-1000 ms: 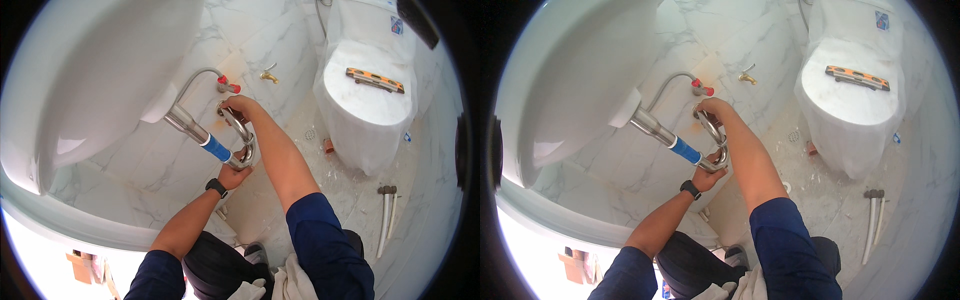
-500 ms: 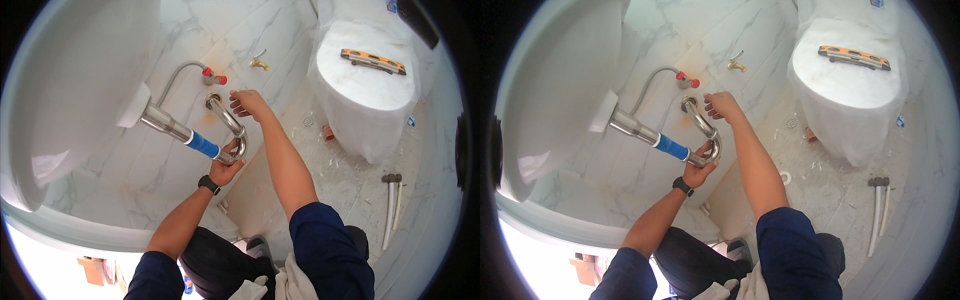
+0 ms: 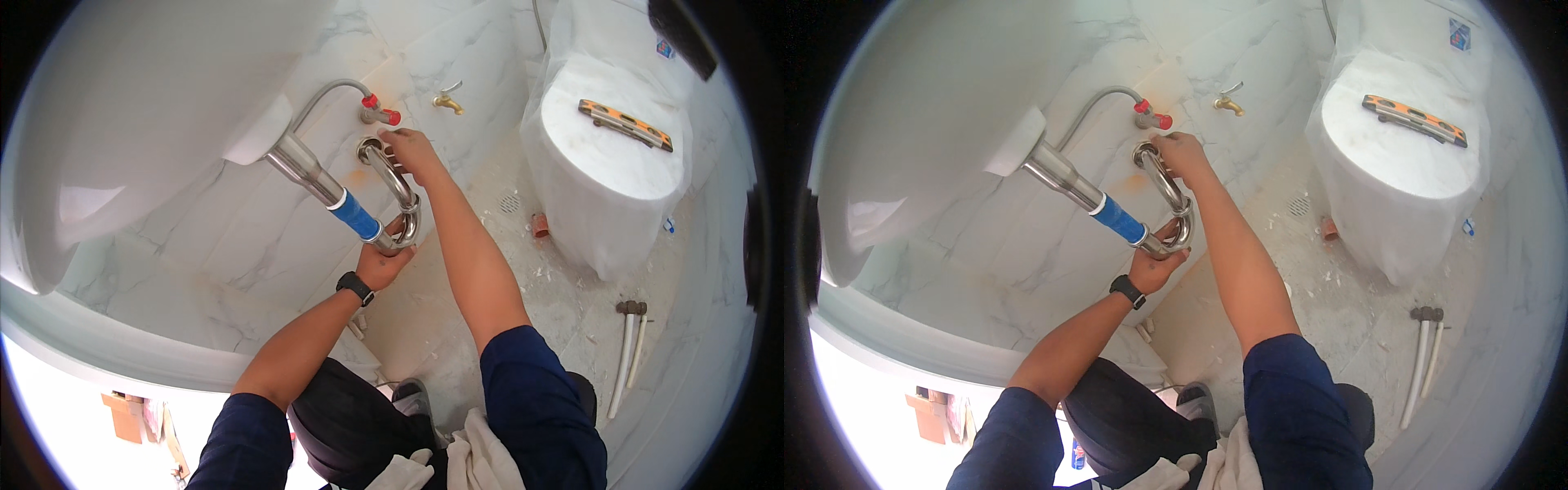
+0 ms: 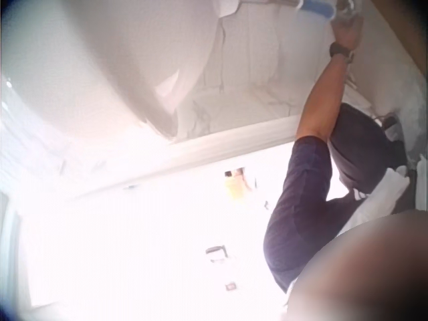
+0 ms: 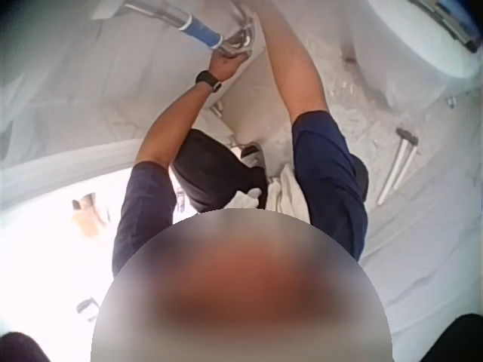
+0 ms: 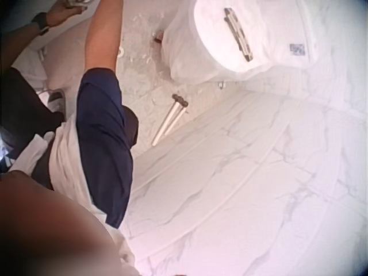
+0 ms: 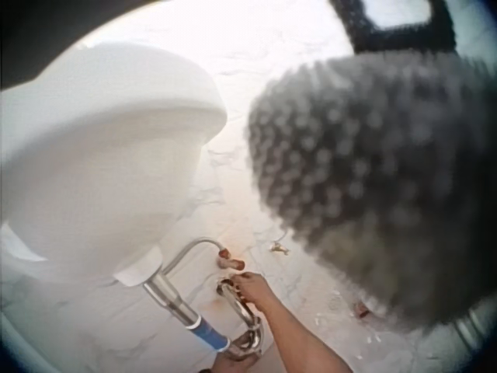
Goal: The person wraps white thread seal tape around a pipe fitting, then connects a metal P-trap to the sink drain and secures it to the wall drain. The person uses hands to tighten the connections.
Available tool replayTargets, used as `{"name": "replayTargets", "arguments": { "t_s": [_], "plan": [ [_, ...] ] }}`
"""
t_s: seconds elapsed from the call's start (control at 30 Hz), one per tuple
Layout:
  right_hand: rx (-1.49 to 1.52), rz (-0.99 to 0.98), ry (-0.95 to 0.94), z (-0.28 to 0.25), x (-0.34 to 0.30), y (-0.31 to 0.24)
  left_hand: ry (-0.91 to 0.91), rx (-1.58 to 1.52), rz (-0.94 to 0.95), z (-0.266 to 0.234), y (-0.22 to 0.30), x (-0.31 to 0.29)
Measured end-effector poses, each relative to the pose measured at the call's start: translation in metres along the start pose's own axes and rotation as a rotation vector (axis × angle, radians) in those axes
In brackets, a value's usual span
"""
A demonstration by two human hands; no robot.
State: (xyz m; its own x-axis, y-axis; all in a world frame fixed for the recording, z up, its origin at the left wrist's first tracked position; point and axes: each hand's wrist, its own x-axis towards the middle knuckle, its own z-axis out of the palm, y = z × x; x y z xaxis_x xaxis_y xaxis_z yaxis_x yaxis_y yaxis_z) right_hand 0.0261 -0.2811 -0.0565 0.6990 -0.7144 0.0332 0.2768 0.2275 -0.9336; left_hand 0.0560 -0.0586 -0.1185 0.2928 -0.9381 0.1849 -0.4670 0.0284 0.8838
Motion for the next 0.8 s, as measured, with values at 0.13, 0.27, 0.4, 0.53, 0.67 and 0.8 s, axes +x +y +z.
{"name": "replayTargets", "arguments": {
  "t_s": [0.13,0.27,0.4,0.53,0.67,0.8],
  "plan": [
    [-0.017,0.298,-0.043,0.010,0.023,-0.013,-0.021,-0.030,-0.059,0.000,-0.002,0.000],
    [-0.041,0.287,-0.018,0.019,0.035,-0.001,0.003,-0.046,-0.086,0.000,-0.001,0.000],
    [-0.205,0.201,0.048,0.021,0.046,0.012,0.002,0.019,-0.063,0.000,0.002,0.000],
    [-0.369,0.158,0.133,0.022,0.051,0.015,-0.016,0.059,-0.096,0.000,0.002,0.001],
    [-0.288,0.180,0.113,0.021,0.046,0.014,-0.002,-0.025,-0.119,0.001,0.001,0.002],
    [-0.253,0.197,0.105,0.018,0.040,0.010,-0.006,0.074,-0.089,-0.001,0.003,0.001]
  ]
}}
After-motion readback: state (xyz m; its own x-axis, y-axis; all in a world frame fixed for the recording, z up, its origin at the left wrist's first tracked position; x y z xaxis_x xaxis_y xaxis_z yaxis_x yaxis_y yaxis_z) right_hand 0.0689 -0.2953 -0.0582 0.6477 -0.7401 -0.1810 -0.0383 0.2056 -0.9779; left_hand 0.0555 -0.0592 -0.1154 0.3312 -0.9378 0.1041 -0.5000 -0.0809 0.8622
